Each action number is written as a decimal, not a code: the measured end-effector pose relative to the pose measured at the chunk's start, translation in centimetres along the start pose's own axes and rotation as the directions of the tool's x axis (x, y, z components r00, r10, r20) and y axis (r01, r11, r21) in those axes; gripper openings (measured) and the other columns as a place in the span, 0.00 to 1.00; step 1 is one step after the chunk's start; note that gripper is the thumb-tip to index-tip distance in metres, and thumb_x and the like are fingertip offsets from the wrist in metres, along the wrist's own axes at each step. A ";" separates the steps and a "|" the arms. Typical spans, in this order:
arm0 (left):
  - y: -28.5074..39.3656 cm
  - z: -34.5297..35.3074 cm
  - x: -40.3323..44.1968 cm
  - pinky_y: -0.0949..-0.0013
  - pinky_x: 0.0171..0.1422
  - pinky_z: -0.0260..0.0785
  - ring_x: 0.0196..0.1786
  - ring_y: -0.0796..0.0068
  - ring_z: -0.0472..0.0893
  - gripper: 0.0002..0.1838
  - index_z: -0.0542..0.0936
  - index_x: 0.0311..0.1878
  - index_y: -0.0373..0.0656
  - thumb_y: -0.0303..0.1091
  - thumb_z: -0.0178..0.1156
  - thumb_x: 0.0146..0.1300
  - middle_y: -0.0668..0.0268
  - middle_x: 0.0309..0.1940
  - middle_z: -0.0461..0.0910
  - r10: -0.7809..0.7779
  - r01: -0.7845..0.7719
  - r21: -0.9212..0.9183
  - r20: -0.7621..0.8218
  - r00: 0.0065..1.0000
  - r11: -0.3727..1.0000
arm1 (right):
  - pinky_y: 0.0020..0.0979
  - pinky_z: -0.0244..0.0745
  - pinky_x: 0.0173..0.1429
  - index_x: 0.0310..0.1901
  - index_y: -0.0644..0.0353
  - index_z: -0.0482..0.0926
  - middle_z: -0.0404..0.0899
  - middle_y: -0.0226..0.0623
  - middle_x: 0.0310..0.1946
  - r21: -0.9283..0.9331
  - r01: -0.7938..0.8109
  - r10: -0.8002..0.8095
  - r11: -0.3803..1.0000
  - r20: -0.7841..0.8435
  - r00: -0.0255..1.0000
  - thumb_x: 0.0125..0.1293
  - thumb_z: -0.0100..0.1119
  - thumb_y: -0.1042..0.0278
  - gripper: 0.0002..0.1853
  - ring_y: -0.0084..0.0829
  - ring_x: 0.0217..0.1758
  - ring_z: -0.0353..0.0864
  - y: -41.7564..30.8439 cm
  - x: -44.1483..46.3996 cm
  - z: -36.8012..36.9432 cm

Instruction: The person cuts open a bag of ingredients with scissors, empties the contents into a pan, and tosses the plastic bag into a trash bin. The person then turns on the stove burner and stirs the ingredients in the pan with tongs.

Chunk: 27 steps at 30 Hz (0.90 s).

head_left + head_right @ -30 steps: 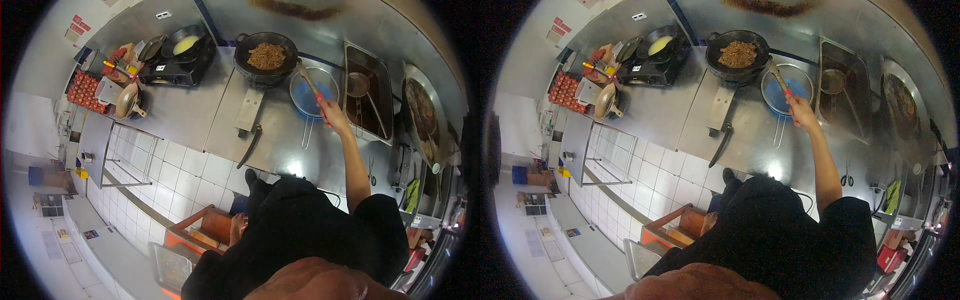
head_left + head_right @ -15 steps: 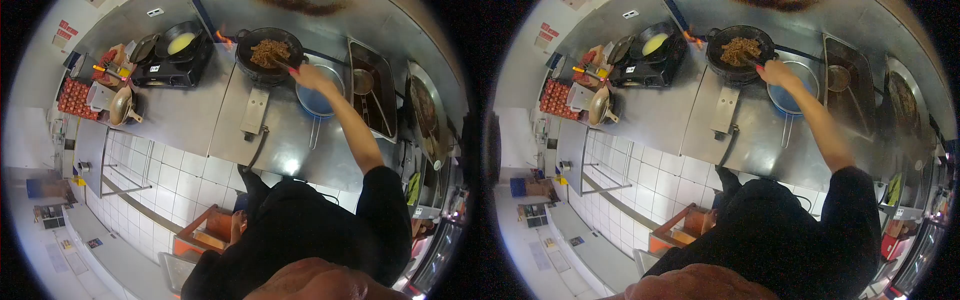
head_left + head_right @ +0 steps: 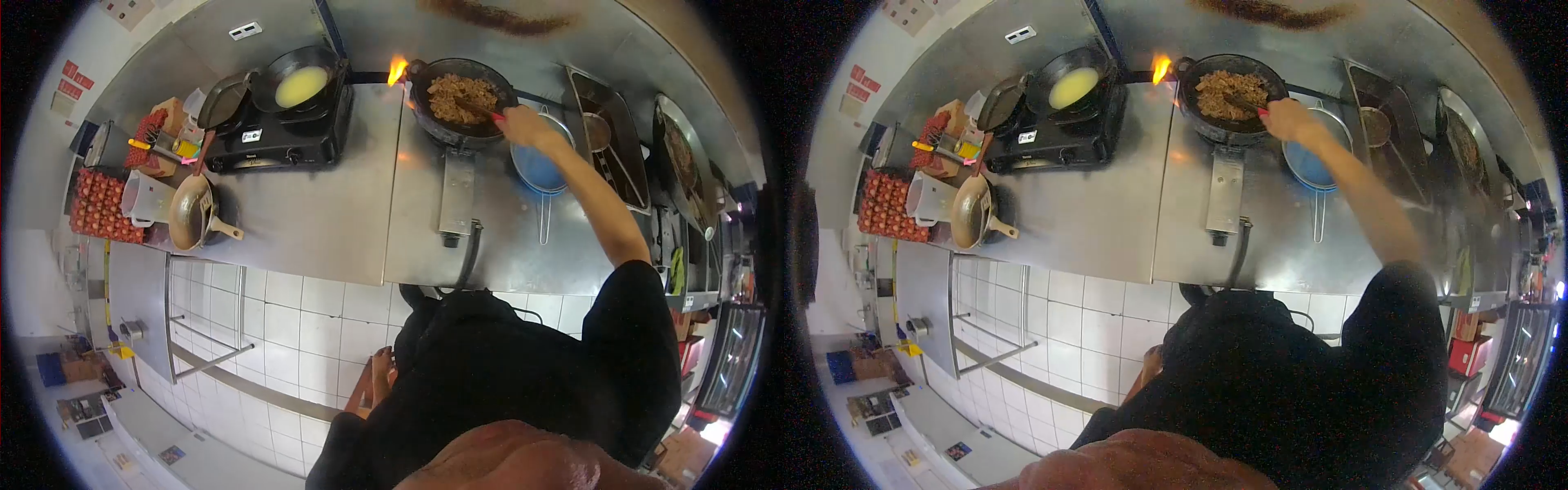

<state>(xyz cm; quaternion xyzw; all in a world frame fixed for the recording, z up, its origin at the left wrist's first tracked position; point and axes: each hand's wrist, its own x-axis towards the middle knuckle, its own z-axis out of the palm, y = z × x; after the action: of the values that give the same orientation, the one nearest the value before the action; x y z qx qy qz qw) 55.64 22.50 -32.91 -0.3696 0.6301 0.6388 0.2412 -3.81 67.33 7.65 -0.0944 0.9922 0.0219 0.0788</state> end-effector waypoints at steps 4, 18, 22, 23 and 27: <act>2.5 -2.7 0.9 0.69 0.26 0.73 0.30 0.67 0.85 0.22 0.78 0.67 0.31 0.38 0.60 0.80 0.52 0.43 0.89 -0.216 0.185 -0.325 -0.059 0.975 0.927 | 0.55 0.85 0.51 0.39 0.69 0.88 0.89 0.62 0.40 0.012 0.015 -0.014 1.000 -0.122 0.992 0.80 0.53 0.46 0.29 0.61 0.44 0.90 -1.2 -2.5 -3.5; 7.5 -7.4 2.7 0.72 0.21 0.65 0.23 0.71 0.80 0.25 0.78 0.68 0.33 0.42 0.59 0.78 0.53 0.45 0.91 -0.251 0.244 -0.177 -0.016 0.968 0.954 | 0.55 0.80 0.60 0.50 0.66 0.86 0.88 0.63 0.46 0.125 -0.070 0.064 0.990 0.051 0.997 0.80 0.54 0.41 0.30 0.63 0.54 0.87 -2.4 -2.2 -1.2; 5.0 -7.4 2.8 0.71 0.21 0.67 0.23 0.69 0.81 0.24 0.78 0.67 0.31 0.41 0.58 0.78 0.50 0.46 0.90 -0.095 0.093 -0.094 -0.021 0.995 0.991 | 0.54 0.80 0.59 0.50 0.66 0.87 0.88 0.62 0.47 0.040 -0.139 0.136 0.990 0.073 0.988 0.77 0.56 0.33 0.35 0.63 0.55 0.87 -0.1 -2.9 -6.6; 2.8 -7.8 3.3 0.70 0.21 0.68 0.24 0.67 0.81 0.24 0.78 0.67 0.31 0.40 0.58 0.78 0.49 0.46 0.90 0.036 -0.036 -0.035 -0.008 0.999 0.999 | 0.53 0.80 0.61 0.50 0.66 0.87 0.88 0.63 0.47 0.036 -0.226 0.220 0.974 0.111 0.969 0.74 0.58 0.30 0.37 0.63 0.57 0.87 1.0 -3.0 -7.0; 4.0 -7.0 1.1 0.65 0.27 0.76 0.30 0.62 0.85 0.23 0.78 0.66 0.30 0.38 0.57 0.78 0.52 0.43 0.89 -0.182 0.167 -0.228 -0.048 0.982 0.959 | 0.50 0.83 0.44 0.49 0.68 0.87 0.88 0.59 0.37 -0.016 -0.245 0.244 0.969 0.181 0.953 0.74 0.59 0.31 0.37 0.54 0.41 0.91 3.9 -1.3 -2.9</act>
<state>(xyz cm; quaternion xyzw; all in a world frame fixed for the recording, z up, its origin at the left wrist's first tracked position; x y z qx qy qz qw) 53.11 15.12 -30.78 -0.4702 0.5272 0.6688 0.2317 -3.74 71.22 10.81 0.0316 0.9849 0.0369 0.1661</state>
